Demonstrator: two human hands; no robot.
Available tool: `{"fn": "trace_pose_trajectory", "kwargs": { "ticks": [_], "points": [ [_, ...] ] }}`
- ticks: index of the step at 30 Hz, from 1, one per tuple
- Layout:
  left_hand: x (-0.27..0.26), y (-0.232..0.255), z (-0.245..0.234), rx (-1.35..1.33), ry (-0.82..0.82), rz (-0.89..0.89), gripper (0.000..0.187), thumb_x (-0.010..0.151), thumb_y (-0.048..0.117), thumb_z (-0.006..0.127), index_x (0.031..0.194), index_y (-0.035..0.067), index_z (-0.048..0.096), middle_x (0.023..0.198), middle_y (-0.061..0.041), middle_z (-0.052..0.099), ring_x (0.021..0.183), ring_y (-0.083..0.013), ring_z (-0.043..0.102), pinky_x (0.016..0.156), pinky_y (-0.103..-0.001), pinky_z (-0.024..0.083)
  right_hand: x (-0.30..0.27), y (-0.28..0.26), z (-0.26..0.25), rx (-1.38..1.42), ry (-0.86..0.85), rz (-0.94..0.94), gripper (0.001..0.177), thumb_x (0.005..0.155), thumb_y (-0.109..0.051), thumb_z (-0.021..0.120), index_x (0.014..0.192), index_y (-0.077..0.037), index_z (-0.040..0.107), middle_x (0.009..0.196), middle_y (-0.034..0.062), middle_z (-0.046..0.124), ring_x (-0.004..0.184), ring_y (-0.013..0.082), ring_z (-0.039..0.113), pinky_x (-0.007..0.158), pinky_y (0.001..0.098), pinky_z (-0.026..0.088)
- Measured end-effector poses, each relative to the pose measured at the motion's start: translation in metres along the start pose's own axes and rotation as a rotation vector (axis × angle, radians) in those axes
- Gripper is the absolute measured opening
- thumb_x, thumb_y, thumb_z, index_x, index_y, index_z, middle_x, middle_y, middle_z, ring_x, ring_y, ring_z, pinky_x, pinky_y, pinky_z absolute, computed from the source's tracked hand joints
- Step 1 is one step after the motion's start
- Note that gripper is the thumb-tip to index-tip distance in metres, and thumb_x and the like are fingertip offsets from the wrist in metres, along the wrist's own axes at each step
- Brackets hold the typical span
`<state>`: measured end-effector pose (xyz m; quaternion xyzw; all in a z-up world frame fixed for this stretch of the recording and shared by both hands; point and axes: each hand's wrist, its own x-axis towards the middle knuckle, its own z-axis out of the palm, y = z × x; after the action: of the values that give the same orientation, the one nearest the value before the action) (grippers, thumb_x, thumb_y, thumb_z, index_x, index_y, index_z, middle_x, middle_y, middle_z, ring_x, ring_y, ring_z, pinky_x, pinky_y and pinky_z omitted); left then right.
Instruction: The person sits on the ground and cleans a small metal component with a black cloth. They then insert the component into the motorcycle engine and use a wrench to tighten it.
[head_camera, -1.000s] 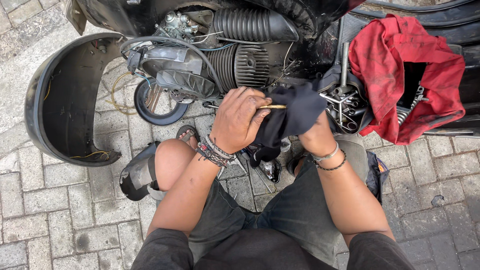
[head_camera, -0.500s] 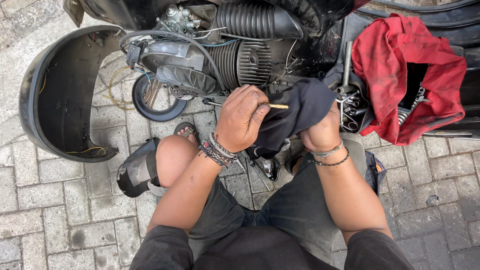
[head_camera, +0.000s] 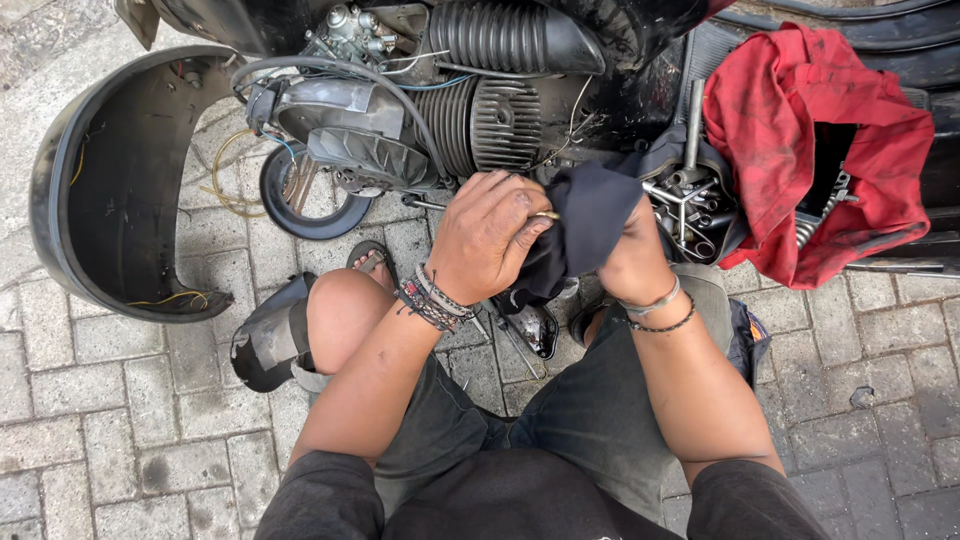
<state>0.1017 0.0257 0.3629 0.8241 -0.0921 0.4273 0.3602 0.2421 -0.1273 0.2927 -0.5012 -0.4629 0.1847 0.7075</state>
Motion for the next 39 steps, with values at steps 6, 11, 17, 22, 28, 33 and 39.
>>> {"fn": "trace_pose_trajectory", "kwargs": {
  "ticks": [6,11,17,22,28,33,39],
  "points": [
    [-0.005,0.0,0.002,-0.15,0.023,-0.104,0.015,0.106,0.017,0.053,0.101,0.008,0.064,0.094,-0.008,0.067,0.086,-0.0398,0.066,0.076,-0.047,0.053,-0.021,0.017,-0.005,0.475,0.326,0.272,0.016,0.097,-0.006,0.062,0.105,0.007,0.066,0.091,0.0227,0.07,0.087,0.0331,0.074,0.085,0.0469,0.062],
    [-0.003,0.003,-0.002,-0.169,0.011,-0.105,0.017,0.106,0.018,0.051,0.103,0.008,0.064,0.092,-0.009,0.066,0.083,-0.0394,0.065,0.076,-0.046,0.052,-0.022,0.024,-0.007,0.616,0.458,0.283,0.017,0.094,-0.005,0.061,0.106,0.005,0.068,0.094,0.0269,0.07,0.091,0.0406,0.075,0.088,0.0525,0.064],
    [-0.005,-0.001,-0.002,-0.084,-0.035,-0.042,0.022,0.106,0.026,0.053,0.099,0.01,0.066,0.087,-0.006,0.064,0.078,-0.0363,0.063,0.073,-0.046,0.05,-0.029,0.022,-0.003,0.612,0.471,0.373,0.017,0.093,-0.005,0.062,0.105,0.005,0.068,0.092,0.0262,0.069,0.089,0.0391,0.075,0.087,0.0529,0.064],
    [-0.002,0.004,-0.005,-0.119,-0.079,-0.049,0.021,0.107,0.019,0.05,0.1,0.006,0.064,0.087,-0.012,0.062,0.077,-0.0401,0.061,0.071,-0.047,0.05,-0.027,0.017,-0.001,0.609,0.469,0.429,0.017,0.092,-0.005,0.063,0.105,0.006,0.069,0.09,0.0257,0.069,0.088,0.038,0.075,0.087,0.0533,0.064],
    [-0.002,0.006,-0.005,-0.291,-0.062,-0.157,0.02,0.108,0.017,0.047,0.102,0.007,0.063,0.088,-0.012,0.063,0.082,-0.0447,0.061,0.073,-0.048,0.052,-0.023,0.011,0.002,0.604,0.473,0.496,0.018,0.091,-0.005,0.064,0.104,0.006,0.069,0.087,0.025,0.069,0.086,0.0366,0.075,0.087,0.0538,0.064],
    [0.001,0.009,-0.006,-0.378,-0.027,-0.181,0.02,0.109,0.014,0.044,0.102,0.007,0.062,0.088,-0.012,0.062,0.081,-0.0438,0.06,0.074,-0.048,0.053,-0.017,0.008,0.008,0.625,0.512,0.501,0.017,0.09,-0.005,0.064,0.101,0.006,0.07,0.086,0.0253,0.069,0.085,0.036,0.075,0.088,0.0521,0.064],
    [-0.002,0.007,-0.006,-0.412,-0.016,-0.21,0.022,0.108,0.015,0.044,0.1,0.007,0.062,0.086,-0.013,0.062,0.079,-0.0432,0.06,0.074,-0.046,0.052,-0.015,0.005,0.012,0.652,0.466,0.468,0.018,0.089,-0.006,0.064,0.102,0.005,0.07,0.087,0.0248,0.069,0.086,0.036,0.075,0.088,0.0521,0.064]
  ]
}}
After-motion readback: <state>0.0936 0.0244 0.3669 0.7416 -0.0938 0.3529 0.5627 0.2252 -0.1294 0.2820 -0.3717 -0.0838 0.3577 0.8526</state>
